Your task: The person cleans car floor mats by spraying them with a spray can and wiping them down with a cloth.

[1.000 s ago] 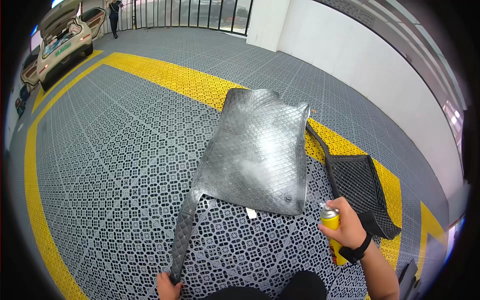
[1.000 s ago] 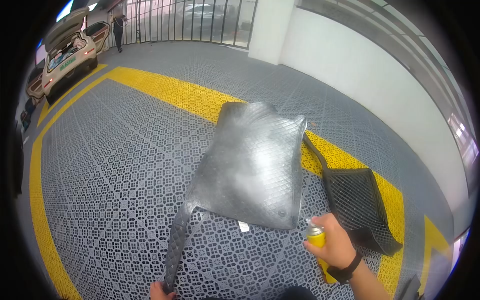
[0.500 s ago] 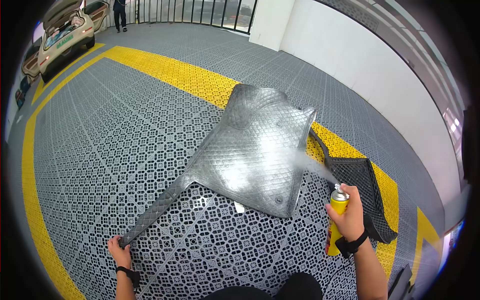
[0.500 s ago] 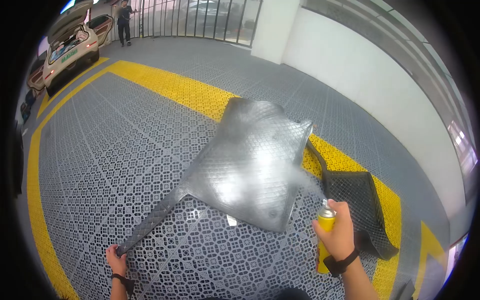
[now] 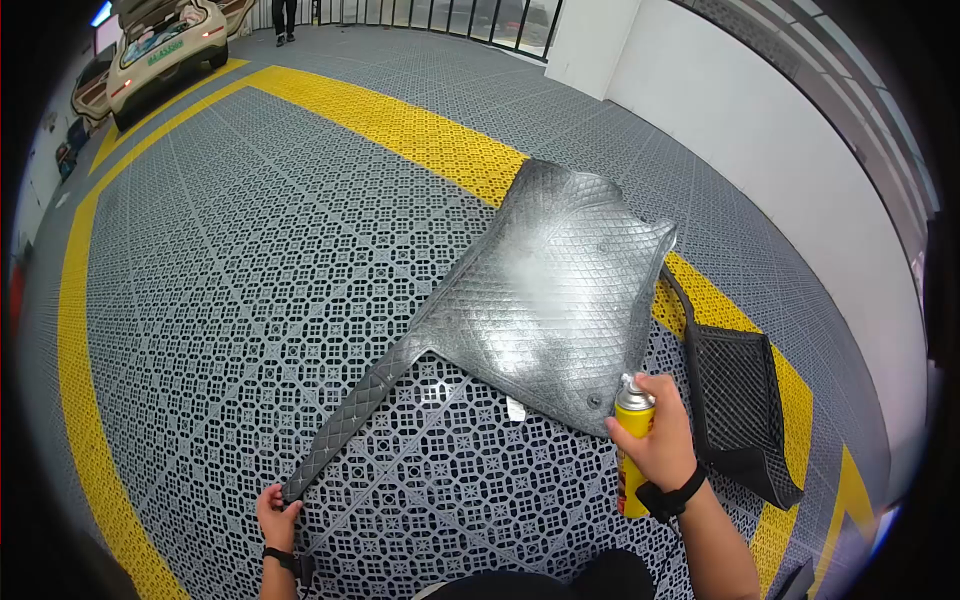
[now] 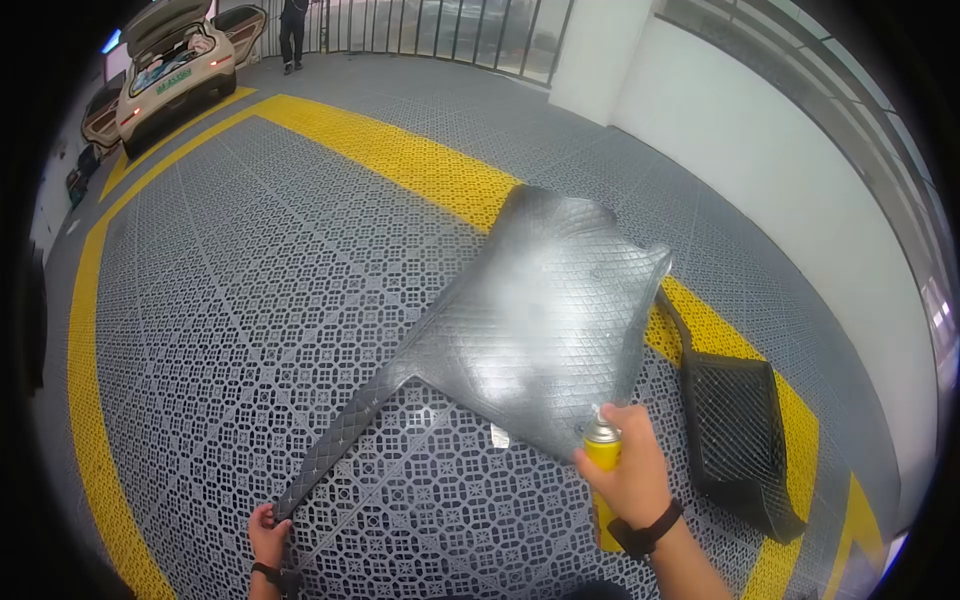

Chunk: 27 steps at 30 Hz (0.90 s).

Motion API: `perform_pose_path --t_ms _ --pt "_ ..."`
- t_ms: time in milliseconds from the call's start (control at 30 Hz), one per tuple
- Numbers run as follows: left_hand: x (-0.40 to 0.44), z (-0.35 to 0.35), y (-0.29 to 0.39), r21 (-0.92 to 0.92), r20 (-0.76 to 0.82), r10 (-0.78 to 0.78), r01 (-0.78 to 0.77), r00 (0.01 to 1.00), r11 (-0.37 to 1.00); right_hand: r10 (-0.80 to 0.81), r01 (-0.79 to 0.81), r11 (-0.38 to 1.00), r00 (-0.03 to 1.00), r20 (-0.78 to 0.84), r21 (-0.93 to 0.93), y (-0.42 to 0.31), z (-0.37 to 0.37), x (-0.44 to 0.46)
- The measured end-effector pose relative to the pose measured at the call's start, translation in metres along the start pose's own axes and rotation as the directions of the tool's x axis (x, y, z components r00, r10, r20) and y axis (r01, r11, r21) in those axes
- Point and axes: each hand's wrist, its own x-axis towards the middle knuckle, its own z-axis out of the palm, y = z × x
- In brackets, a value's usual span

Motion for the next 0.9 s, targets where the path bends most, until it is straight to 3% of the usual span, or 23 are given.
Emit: perform_pose_path --t_ms 33,167,233,400,567,667,833,900 --pt "-0.002 0.001 0.014 -0.111 0.016 -0.069 0.070 0.997 0.991 -0.030 0.031 0.999 0.998 0.048 -0.019 -0.005 0.008 0.000" --pt "-0.011 -0.011 0.028 -0.141 0.079 -0.103 0.113 0.992 0.983 -0.068 0.062 0.997 0.980 0.188 0.038 -0.026 0.036 -0.006" --pt "-0.009 -0.014 0.015 -0.116 0.113 0.003 0.010 0.994 0.993 -0.122 0.102 0.990 0.964 0.238 0.093 -0.036 0.055 -0.009" --pt "-0.010 -0.009 0.010 0.001 0.064 0.060 -0.060 0.996 0.998 -0.162 0.136 0.987 0.835 0.526 0.088 -0.077 0.097 -0.031" --pt "-0.014 -0.005 0.018 -0.025 0.047 0.045 -0.044 0.998 0.999 -0.321 0.200 0.945 0.723 0.612 0.259 -0.106 0.140 -0.055" --pt "-0.017 -0.003 0.026 -0.120 0.033 0.017 -0.013 0.999 0.993 -0.418 0.219 0.908 0.549 0.724 0.358 -0.120 0.160 -0.069" --pt "-0.019 -0.006 0.030 -0.115 0.049 0.016 -0.010 0.999 0.993 -0.456 0.255 0.889 0.571 0.683 0.380 -0.127 0.177 -0.083" --pt "-0.020 -0.007 0.028 -0.081 0.048 0.034 -0.030 0.998 0.996 -0.304 0.248 0.952 0.675 0.673 0.181 -0.124 0.167 -0.078"
